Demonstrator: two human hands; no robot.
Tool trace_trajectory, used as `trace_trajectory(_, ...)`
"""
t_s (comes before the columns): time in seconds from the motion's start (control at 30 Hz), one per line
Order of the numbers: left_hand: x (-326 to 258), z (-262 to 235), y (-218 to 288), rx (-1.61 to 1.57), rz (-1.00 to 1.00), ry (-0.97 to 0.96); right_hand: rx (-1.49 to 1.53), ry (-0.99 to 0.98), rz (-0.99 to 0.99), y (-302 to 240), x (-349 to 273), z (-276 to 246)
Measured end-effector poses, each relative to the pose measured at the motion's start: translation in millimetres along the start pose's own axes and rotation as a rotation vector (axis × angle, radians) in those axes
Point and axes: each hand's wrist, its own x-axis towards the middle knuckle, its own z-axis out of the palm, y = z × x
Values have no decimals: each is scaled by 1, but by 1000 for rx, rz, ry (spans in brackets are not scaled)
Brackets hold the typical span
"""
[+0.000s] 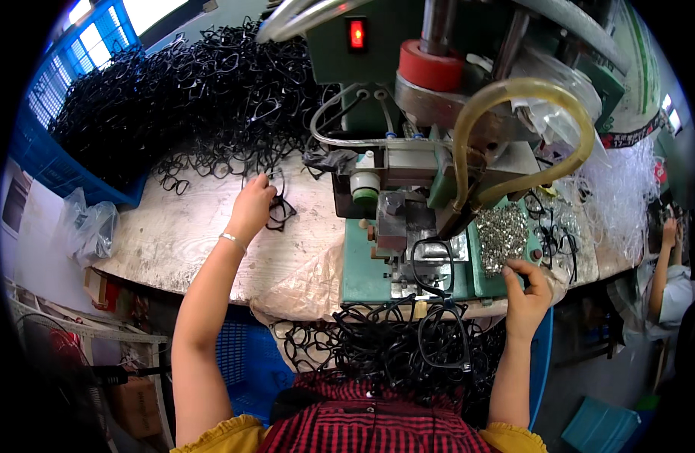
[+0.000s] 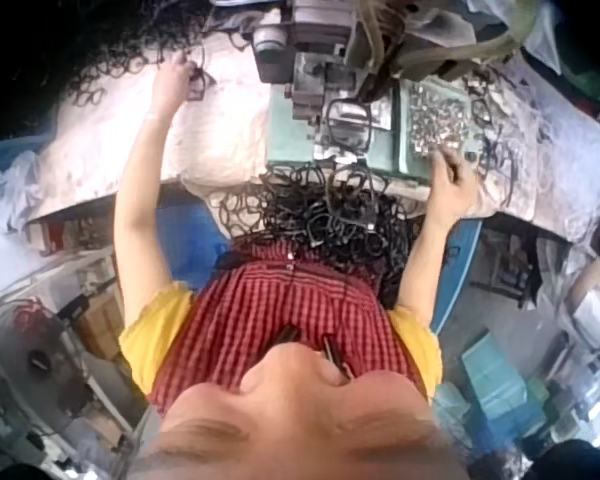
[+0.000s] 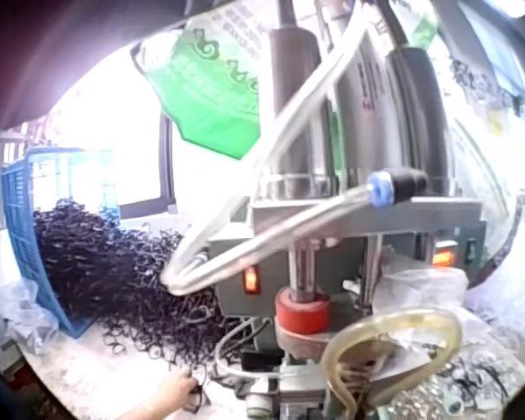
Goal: The person repeatedly picks up black eyeglass frames from a pile, places them into a press machine, and operates the machine to attach small metal components. The person then removes the assembled glasses and places them on the table. This process is repeated continuously throughout the video.
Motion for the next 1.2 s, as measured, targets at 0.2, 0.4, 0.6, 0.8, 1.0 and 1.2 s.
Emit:
trace_trajectory(0.2,-11,-52,58,-187,-51,271,176,-196,-251,-68,40,42)
trace_trajectory(0.4,-70,-29,116,-1810,-668,437,536,-142,-38,-73,24,76)
trace_trajectory(0.6,-31,-160,205,-1805,36,618,699,-234,31,-79,25,77)
trace_trajectory(0.8,10,-208,241,-1172,145,736,858,-275,152,-111,16,73)
trace_trajectory(1.0,-51,-182,256,-1968,-149,-474,41,-240,-297,-75,22,24)
trace_trajectory(1.2,-35,-156,284,-2310,-447,-956,-644,-8,-356,19,34,14)
